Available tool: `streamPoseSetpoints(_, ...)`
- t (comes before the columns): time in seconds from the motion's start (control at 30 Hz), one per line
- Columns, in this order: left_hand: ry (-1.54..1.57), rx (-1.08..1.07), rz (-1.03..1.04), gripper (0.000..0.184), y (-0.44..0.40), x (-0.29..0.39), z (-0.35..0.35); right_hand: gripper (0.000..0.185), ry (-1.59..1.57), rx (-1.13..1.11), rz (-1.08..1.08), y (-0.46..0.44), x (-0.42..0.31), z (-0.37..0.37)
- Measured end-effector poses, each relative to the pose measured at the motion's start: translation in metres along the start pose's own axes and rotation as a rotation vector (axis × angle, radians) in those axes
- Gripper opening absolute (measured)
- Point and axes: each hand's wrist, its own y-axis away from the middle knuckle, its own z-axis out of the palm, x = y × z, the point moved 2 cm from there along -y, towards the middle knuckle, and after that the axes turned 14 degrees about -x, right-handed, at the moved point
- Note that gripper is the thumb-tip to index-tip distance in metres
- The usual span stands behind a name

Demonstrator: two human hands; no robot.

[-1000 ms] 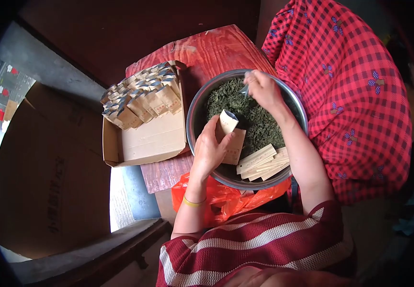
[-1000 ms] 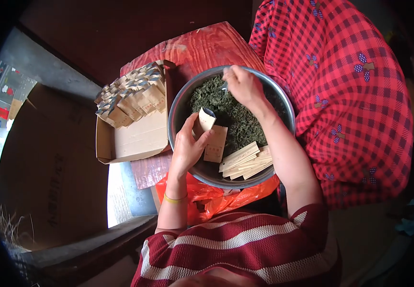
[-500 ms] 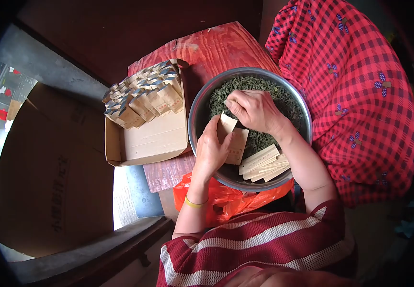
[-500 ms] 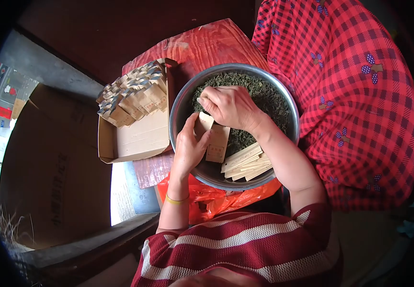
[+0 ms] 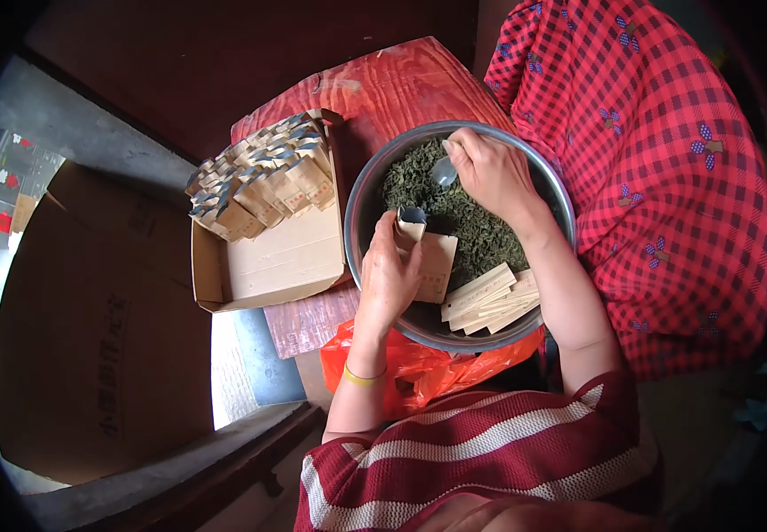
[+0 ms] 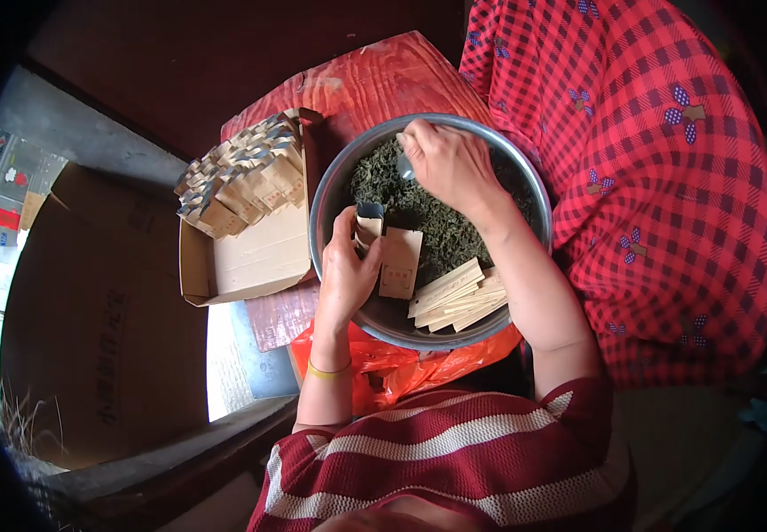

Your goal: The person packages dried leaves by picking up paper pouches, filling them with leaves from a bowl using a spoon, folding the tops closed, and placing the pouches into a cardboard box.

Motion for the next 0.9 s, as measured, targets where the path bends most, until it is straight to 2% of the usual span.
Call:
streamPoseSetpoints(0.07,0.008,-0.017,-0.017,0.051,0.001,0.006,-0.003,0.023,0.058,-0.187,0.195,0.001,0.014,0.012)
streamPoseSetpoints(0.17,0.010,-0.021,-0.013,0.050,0.000,0.000,0.001,0.028,-0.106,-0.463,0.279,0.005,0.018,0.047)
streamPoseSetpoints(0.2,0.004,-0.002,0.005,0.050,-0.002,-0.003,0.002,0.030,-0.109,-0.494,0.245,0.007,0.012,0.053)
streamPoseSetpoints(0.27,0.022,-0.018,0.011,0.051,-0.002,-0.006,0.003,0.031,-0.173,-0.480,0.235,0.006,0.009,0.051)
streamPoseSetpoints(0.3,0.028,-0.021,-0.008,0.052,-0.001,-0.003,0.002,0.032,-0.201,-0.469,0.302,0.002,0.009,0.048)
streamPoseSetpoints(0.4,0.029,-0.001,-0.006,0.053,0.001,-0.005,0.002,0.028,-0.226,-0.266,0.317,-0.001,0.024,0.040)
streamPoseSetpoints(0.47,-0.023,-0.013,0.014,0.054,-0.001,0.000,0.000,0.032,-0.369,-0.105,0.251,-0.004,0.026,0.028)
streamPoseSetpoints(0.53,0.006,-0.022,0.020,0.055,-0.001,-0.002,0.000,0.032,-0.605,-0.064,0.262,-0.006,0.027,0.024)
streamPoseSetpoints(0.57,-0.017,-0.012,0.043,0.055,-0.001,-0.004,0.001,0.032,-0.604,-0.068,0.259,-0.005,0.025,0.022)
streamPoseSetpoints(0.67,-0.020,0.003,0.061,0.055,-0.001,-0.003,0.001,0.029,-0.680,-0.046,0.134,-0.001,-0.003,0.009)
streamPoseSetpoints(0.73,-0.001,0.003,0.053,0.055,0.000,0.003,-0.002,0.022,-0.306,0.042,-0.220,0.002,-0.020,0.008)
streamPoseSetpoints(0.77,0.023,-0.035,-0.024,0.053,0.000,0.007,-0.003,0.016,-0.216,0.080,-0.344,0.002,-0.024,0.009)
streamPoseSetpoints(0.8,0.048,-0.076,-0.100,0.052,0.000,0.008,-0.003,0.016,-0.216,0.080,-0.339,0.002,-0.027,0.006)
streamPoseSetpoints(0.9,0.037,-0.061,-0.043,0.053,0.000,0.008,-0.003,0.013,-0.074,0.131,-0.468,0.006,-0.036,-0.010)
